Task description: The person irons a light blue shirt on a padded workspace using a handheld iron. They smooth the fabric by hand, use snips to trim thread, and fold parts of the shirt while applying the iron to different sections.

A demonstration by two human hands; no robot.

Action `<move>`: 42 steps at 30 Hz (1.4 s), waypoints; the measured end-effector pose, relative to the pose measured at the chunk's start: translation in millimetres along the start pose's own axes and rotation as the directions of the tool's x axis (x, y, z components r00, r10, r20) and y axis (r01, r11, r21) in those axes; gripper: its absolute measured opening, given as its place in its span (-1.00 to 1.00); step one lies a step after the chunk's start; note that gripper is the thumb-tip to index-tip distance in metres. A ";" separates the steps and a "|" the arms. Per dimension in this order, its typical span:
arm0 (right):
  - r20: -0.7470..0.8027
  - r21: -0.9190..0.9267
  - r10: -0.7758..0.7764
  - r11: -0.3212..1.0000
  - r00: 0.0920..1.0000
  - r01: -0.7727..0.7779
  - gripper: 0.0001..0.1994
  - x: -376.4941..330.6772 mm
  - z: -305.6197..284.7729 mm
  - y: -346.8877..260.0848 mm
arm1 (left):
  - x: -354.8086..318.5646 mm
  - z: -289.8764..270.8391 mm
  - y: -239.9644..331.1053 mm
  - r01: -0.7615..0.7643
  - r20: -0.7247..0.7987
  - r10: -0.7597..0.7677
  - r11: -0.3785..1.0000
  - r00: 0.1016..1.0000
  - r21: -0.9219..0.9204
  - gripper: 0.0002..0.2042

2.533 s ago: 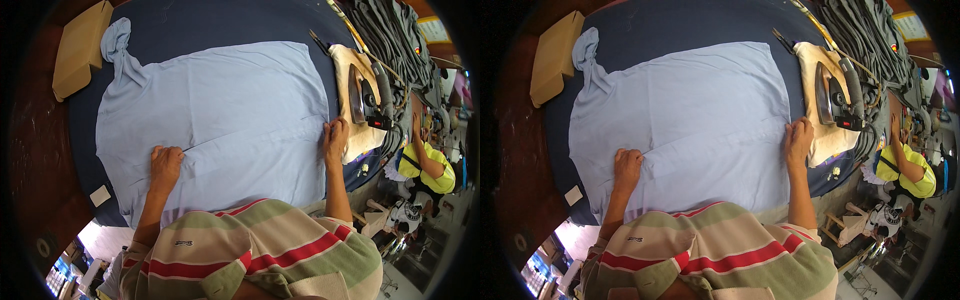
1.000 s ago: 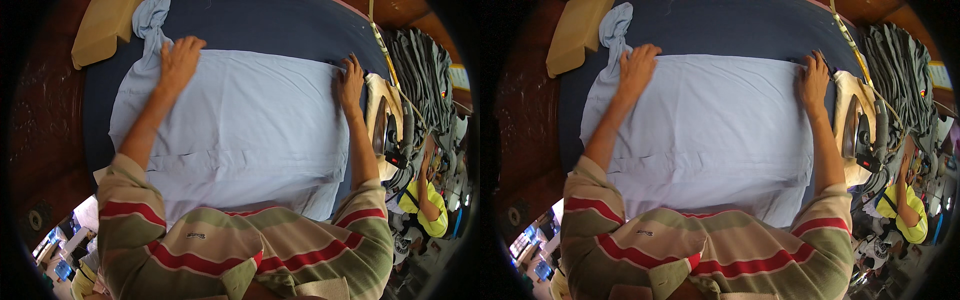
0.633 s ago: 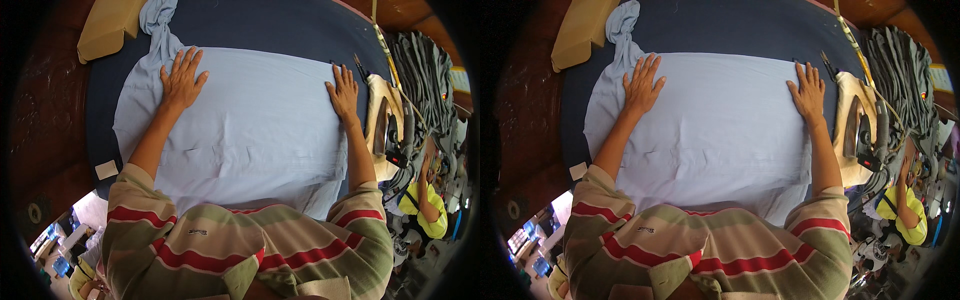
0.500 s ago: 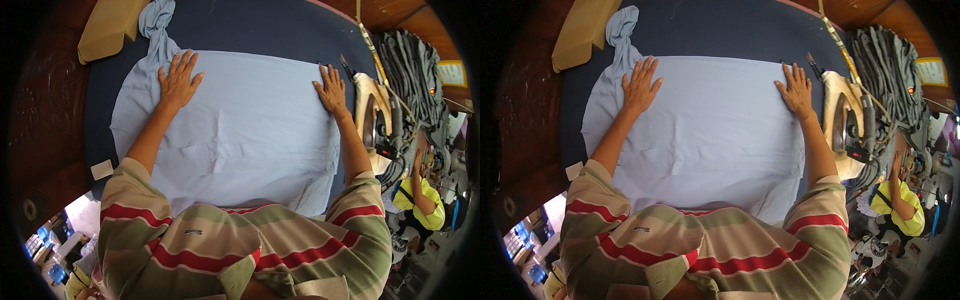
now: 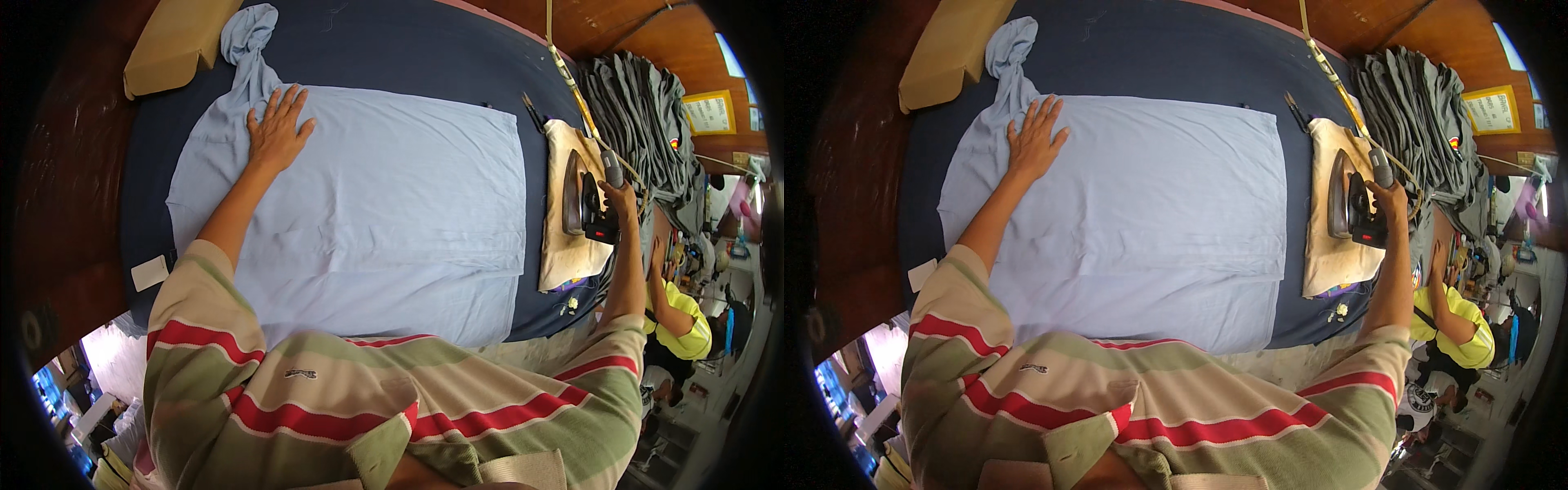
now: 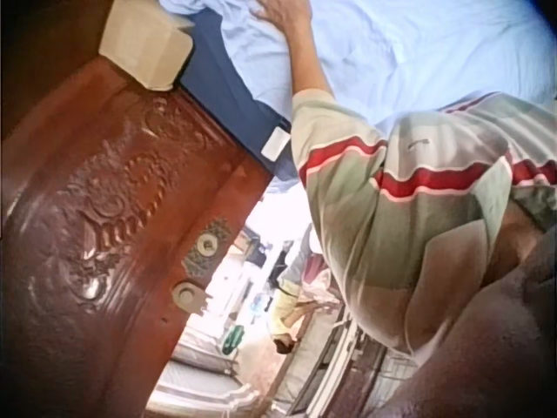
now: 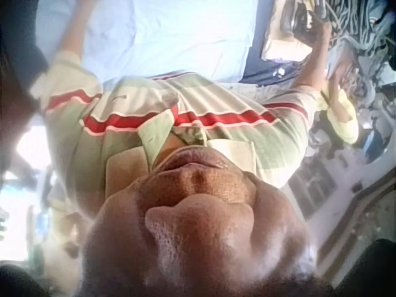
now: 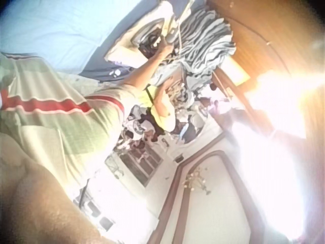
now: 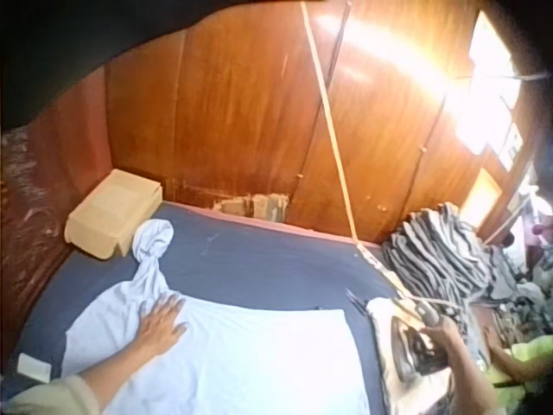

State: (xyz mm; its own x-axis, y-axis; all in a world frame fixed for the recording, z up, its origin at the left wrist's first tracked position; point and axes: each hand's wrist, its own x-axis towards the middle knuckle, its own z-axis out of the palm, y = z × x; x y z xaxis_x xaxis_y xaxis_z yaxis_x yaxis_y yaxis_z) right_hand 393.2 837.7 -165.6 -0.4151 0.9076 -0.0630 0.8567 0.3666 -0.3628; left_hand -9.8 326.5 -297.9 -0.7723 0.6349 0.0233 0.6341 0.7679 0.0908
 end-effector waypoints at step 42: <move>0.297 -0.026 -0.762 0.596 0.575 0.803 -0.46 -148.9 173.5 -419.3 | 44.0 0.2 -11.1 -0.288 -0.489 -0.105 0.696 0.866 -0.658 -0.69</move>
State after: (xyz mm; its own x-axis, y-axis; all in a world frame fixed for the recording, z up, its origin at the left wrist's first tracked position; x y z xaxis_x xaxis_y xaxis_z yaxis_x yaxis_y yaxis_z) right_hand 42.7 513.3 -165.4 -0.9827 0.1815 -0.0357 0.1847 0.9523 -0.2429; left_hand -50.8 345.9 -298.1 -0.7545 0.4274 0.4980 0.6372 0.2956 0.7118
